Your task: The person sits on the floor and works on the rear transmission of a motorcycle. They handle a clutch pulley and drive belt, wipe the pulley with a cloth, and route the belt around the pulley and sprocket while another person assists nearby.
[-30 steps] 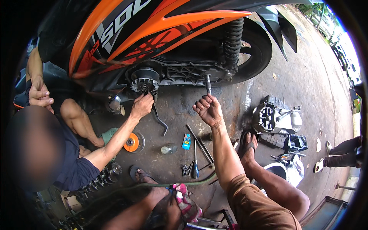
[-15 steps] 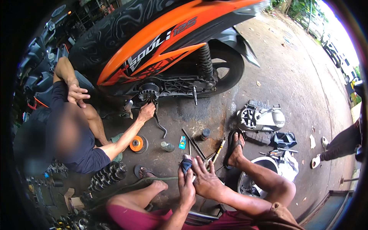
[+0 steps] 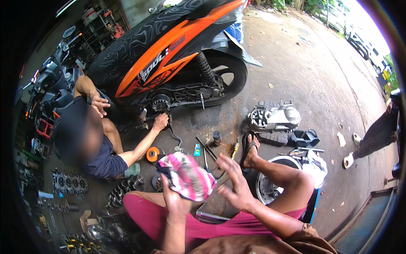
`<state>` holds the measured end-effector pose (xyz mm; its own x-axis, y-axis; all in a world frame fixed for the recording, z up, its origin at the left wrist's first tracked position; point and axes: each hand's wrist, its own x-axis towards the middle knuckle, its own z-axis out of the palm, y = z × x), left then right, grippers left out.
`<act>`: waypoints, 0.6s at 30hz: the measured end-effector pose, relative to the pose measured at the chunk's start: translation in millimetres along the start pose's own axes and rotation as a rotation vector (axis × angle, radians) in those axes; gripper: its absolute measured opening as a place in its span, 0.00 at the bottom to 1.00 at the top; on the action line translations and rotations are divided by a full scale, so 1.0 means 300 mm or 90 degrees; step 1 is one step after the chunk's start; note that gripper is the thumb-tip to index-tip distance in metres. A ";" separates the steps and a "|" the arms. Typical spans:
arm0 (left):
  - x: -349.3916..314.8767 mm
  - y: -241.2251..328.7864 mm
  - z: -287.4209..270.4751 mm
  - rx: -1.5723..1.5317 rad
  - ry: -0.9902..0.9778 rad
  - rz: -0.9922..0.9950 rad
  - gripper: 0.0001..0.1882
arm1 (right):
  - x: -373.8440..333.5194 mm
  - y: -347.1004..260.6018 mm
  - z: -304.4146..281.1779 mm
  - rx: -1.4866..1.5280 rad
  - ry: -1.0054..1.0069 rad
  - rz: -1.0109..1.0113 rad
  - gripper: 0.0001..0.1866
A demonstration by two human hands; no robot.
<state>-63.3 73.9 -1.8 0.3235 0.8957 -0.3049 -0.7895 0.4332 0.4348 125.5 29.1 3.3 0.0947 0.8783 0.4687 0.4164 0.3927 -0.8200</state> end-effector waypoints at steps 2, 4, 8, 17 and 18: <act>-0.100 -0.083 0.039 0.165 -0.127 0.023 0.36 | 0.009 -0.028 0.026 0.393 -0.068 0.237 0.35; -0.158 -0.134 0.053 0.710 -0.103 0.058 0.38 | 0.001 -0.058 0.070 0.498 -0.096 0.240 0.38; -0.195 -0.173 0.084 0.667 -0.073 0.284 0.39 | -0.074 -0.121 0.124 0.412 -0.169 0.230 0.47; -0.135 0.001 -0.051 0.946 0.101 0.473 0.23 | -0.113 -0.266 0.189 0.079 -0.282 -0.014 0.46; -0.107 0.024 -0.100 0.936 0.055 0.518 0.19 | -0.115 -0.249 0.189 0.164 -0.300 0.042 0.42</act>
<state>-95.0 45.2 -14.2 0.0375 0.9321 0.3603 0.4133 -0.3427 0.8437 39.8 -14.9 29.8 -0.3273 0.9074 0.2636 0.1828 0.3345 -0.9245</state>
